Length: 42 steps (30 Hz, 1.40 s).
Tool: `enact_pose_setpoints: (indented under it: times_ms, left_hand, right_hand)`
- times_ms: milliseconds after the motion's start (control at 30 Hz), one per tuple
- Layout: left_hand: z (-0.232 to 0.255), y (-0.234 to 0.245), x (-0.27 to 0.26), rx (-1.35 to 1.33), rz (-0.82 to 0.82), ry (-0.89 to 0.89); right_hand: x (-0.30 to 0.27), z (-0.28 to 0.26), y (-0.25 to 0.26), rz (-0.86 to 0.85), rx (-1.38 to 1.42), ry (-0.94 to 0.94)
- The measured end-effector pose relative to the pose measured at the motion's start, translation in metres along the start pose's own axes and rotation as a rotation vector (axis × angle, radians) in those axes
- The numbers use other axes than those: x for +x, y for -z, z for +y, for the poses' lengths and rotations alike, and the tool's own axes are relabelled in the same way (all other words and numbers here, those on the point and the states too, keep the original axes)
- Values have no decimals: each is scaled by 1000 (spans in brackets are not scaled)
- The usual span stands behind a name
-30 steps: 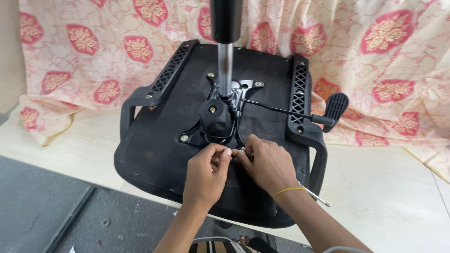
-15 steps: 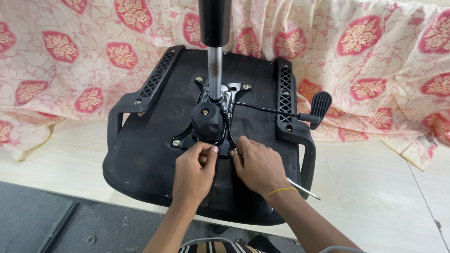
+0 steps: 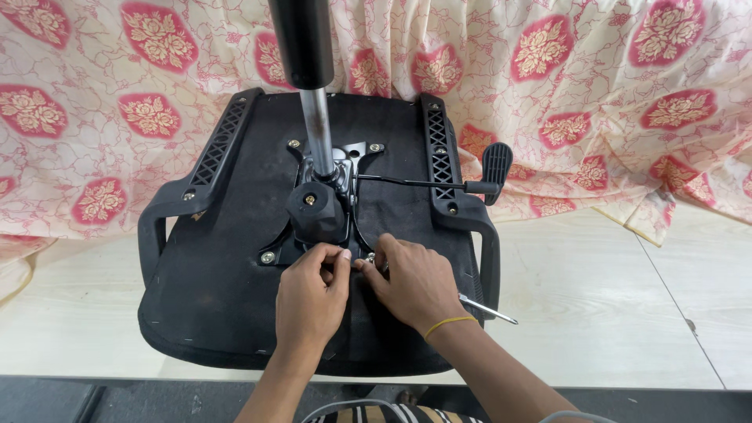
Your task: The person uses a screwdriver to tighten screws on the underside of an office chair, securing the base and gas lift mechanism to the seat frame.
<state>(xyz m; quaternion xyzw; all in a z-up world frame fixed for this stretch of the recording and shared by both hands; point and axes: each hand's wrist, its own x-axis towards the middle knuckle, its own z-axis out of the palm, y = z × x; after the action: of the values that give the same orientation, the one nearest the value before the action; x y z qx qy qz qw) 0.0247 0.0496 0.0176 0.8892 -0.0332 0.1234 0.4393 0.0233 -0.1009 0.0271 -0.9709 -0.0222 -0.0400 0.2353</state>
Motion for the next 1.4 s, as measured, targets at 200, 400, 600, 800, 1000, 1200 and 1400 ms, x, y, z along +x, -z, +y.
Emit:
enact_pose_setpoints:
  times_ms: [200, 400, 600, 800, 1000, 1200, 1400]
  left_hand:
    - [-3, 1, -2, -10, -44, 58]
    - [-1, -1, -3, 10, -28, 85]
    - [-1, -4, -3, 12, -22, 52]
    - [-2, -6, 0, 22, 8, 54]
    - [-4, -4, 1, -38, -11, 95]
    - [-4, -1, 1, -96, -49, 100]
    - [-5, -2, 3, -73, -48, 96]
  right_hand:
    - [-3, 0, -7, 77, -16, 58]
    - [-7, -3, -1, 87, -16, 61]
    - [1, -5, 3, -23, -41, -12]
    - [4, -1, -3, 32, -69, 85]
    - [8, -2, 1, 6, -89, 143]
    - [17, -3, 10, -75, -46, 73]
    - [21, -1, 7, -113, -131, 205]
